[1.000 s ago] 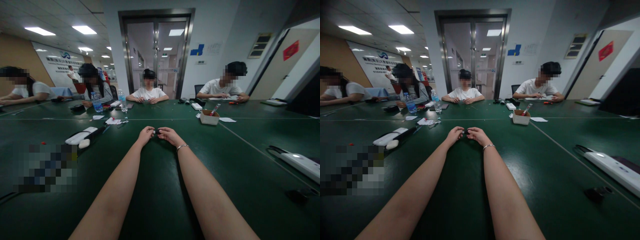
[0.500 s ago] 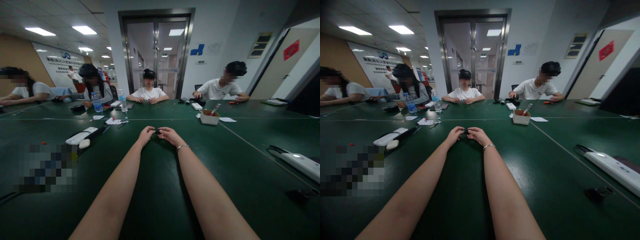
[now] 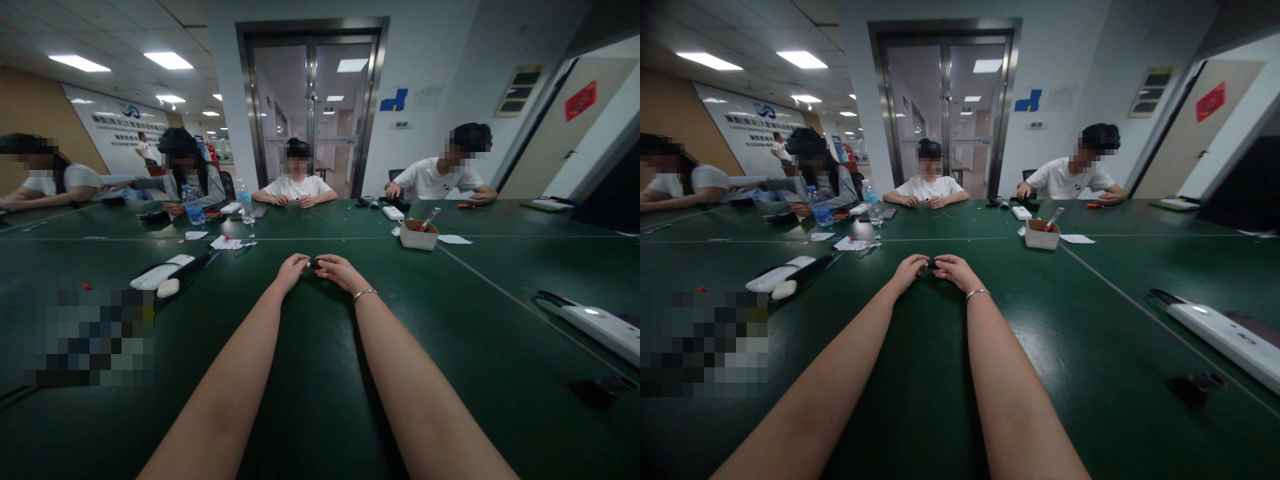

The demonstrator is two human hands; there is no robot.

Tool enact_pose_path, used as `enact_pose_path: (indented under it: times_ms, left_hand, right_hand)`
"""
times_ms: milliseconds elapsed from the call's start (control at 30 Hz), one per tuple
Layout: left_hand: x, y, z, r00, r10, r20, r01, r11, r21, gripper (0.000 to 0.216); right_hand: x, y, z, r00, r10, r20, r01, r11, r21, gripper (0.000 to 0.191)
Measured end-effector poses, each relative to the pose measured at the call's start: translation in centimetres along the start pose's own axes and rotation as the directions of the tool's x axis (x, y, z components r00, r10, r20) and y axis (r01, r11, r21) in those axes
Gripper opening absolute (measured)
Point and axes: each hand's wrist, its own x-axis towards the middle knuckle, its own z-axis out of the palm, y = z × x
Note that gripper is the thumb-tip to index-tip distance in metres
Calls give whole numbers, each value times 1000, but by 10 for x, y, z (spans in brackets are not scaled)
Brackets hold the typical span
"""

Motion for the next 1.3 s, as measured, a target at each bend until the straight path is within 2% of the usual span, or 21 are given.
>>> enact_pose_path:
  times_ms: [133, 300, 833, 1033, 1300]
  left_hand:
    - [1, -1, 1, 999, 32, -15, -32, 999, -5, 20]
    - [-1, 4, 2, 999, -33, 9, 34, 998, -50, 22]
    - [1, 1, 1, 1000, -19, 3, 19, 1000, -16, 22]
    - [0, -1, 0, 1000, 28, -7, -28, 1000, 7, 22]
    - [1, -3, 1, 1000, 7, 7, -7, 1000, 12, 26]
  right_hand:
    - [1, 1, 0, 1000, -2, -5, 2, 1000, 3, 16]
    - [1, 2, -1, 1000, 0, -17, 0, 1000, 1, 16]
    - [0, 0, 1, 1000, 4, -14, -4, 1000, -2, 16]
    - [1, 1, 0, 1000, 5, -5, -5, 1000, -3, 17]
    - [2, 2, -1, 1000, 1, -12, -1, 1000, 0, 16]
